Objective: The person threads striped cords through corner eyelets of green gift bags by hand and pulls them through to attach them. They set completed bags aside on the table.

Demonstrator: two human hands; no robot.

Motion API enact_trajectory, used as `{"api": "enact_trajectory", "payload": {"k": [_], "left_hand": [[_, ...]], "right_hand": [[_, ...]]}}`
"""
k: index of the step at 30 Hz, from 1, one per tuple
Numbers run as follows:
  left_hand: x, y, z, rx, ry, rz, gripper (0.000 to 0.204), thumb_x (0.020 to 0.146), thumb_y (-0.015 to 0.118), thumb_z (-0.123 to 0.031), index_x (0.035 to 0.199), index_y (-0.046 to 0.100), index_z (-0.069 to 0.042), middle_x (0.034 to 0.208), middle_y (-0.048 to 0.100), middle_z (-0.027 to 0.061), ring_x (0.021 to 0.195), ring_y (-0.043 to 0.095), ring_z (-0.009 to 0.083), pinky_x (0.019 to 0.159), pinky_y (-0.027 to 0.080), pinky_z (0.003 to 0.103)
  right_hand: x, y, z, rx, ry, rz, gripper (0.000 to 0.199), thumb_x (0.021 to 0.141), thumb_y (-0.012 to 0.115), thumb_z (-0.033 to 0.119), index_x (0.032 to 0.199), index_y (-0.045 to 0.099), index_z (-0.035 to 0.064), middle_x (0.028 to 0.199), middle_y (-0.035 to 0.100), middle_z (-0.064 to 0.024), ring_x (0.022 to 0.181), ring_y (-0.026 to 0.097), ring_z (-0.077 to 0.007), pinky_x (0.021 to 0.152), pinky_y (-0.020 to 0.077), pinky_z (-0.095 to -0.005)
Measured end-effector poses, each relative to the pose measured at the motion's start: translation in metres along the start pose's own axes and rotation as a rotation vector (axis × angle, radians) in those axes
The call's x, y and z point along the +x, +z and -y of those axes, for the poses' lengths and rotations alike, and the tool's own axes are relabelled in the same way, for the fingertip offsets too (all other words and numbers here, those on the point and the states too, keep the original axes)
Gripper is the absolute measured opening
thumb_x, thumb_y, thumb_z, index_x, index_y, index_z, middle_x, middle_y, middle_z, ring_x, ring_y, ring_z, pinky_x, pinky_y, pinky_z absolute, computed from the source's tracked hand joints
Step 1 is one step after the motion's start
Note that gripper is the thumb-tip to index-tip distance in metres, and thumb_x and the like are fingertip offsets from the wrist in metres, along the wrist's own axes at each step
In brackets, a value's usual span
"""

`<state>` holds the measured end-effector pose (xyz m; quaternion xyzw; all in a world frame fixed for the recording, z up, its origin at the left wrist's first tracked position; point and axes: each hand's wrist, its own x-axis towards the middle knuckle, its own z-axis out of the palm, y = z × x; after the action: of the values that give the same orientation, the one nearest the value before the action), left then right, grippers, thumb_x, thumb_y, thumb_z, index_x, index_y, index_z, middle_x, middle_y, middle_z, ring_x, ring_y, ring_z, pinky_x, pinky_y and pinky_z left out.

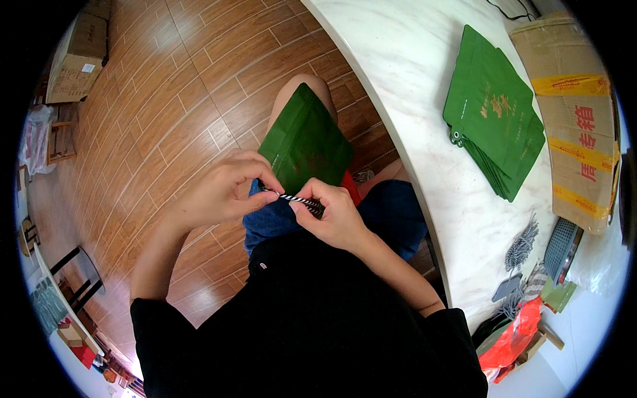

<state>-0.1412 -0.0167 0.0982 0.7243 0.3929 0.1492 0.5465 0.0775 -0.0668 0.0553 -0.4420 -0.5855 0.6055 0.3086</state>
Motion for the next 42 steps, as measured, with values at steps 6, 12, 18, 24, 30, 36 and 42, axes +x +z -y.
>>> {"api": "enact_trajectory", "payload": {"k": [6,12,18,24,30,36,42], "left_hand": [[-0.001,0.013,0.002,0.013,0.012,-0.097,0.011,0.075,0.070,-0.007,0.081,0.061,-0.005,0.090,0.056,0.0073,0.094,0.054,0.0202,0.082,0.043,0.034],[-0.002,0.016,-0.003,0.032,-0.011,-0.106,0.011,0.075,0.071,-0.006,0.080,0.061,-0.005,0.088,0.057,0.0065,0.093,0.052,0.0205,0.082,0.042,0.033],[-0.005,0.015,0.008,0.024,0.031,-0.116,0.013,0.075,0.074,-0.010,0.082,0.064,-0.005,0.084,0.059,0.0034,0.095,0.051,0.0201,0.084,0.042,0.034],[-0.002,0.011,0.002,0.091,0.051,-0.068,0.022,0.072,0.075,-0.011,0.093,0.067,-0.007,0.086,0.060,0.0041,0.096,0.051,0.0208,0.084,0.042,0.034],[-0.006,0.012,0.008,0.118,0.009,-0.122,0.032,0.072,0.069,0.002,0.102,0.067,-0.009,0.091,0.060,0.0057,0.096,0.052,0.0228,0.083,0.044,0.034],[-0.005,0.010,0.037,0.304,0.159,-0.144,0.029,0.073,0.065,0.007,0.098,0.067,-0.007,0.095,0.063,0.0071,0.101,0.056,0.0247,0.085,0.048,0.035],[-0.008,0.009,0.071,0.373,0.208,-0.212,0.033,0.069,0.060,0.013,0.093,0.067,-0.008,0.099,0.063,0.0074,0.108,0.054,0.0257,0.089,0.045,0.036]], "right_hand": [[0.000,0.004,0.006,-0.080,-0.098,-0.006,0.015,0.080,0.065,0.007,0.079,0.052,0.0001,0.061,0.055,-0.0118,0.051,0.056,-0.0191,0.049,0.0442,-0.0311],[-0.002,0.001,0.003,-0.097,-0.060,0.006,0.015,0.081,0.064,0.009,0.080,0.051,0.0008,0.063,0.055,-0.0119,0.050,0.056,-0.0202,0.047,0.0433,-0.0326],[-0.002,0.000,0.001,-0.088,-0.031,0.065,0.014,0.083,0.064,0.010,0.084,0.053,0.0004,0.065,0.056,-0.0122,0.054,0.058,-0.0201,0.050,0.0442,-0.0316],[-0.001,0.001,0.004,-0.009,0.056,0.108,0.019,0.092,0.056,0.020,0.093,0.057,0.0004,0.074,0.062,-0.0133,0.064,0.061,-0.0231,0.060,0.0467,-0.0330],[-0.005,-0.005,-0.009,-0.048,0.150,0.133,0.024,0.096,0.048,0.021,0.090,0.059,0.0016,0.078,0.063,-0.0139,0.070,0.062,-0.0254,0.065,0.0468,-0.0335],[-0.011,-0.015,-0.043,-0.378,0.208,0.046,0.024,0.095,0.046,0.021,0.094,0.058,0.0004,0.090,0.062,-0.0165,0.085,0.060,-0.0320,0.074,0.0465,-0.0393],[0.031,-0.061,-0.097,-0.726,0.034,-0.415,0.046,0.093,0.050,0.036,0.118,0.052,-0.0026,0.116,0.054,-0.0244,0.112,0.049,-0.0395,0.094,0.0396,-0.0456]]}}
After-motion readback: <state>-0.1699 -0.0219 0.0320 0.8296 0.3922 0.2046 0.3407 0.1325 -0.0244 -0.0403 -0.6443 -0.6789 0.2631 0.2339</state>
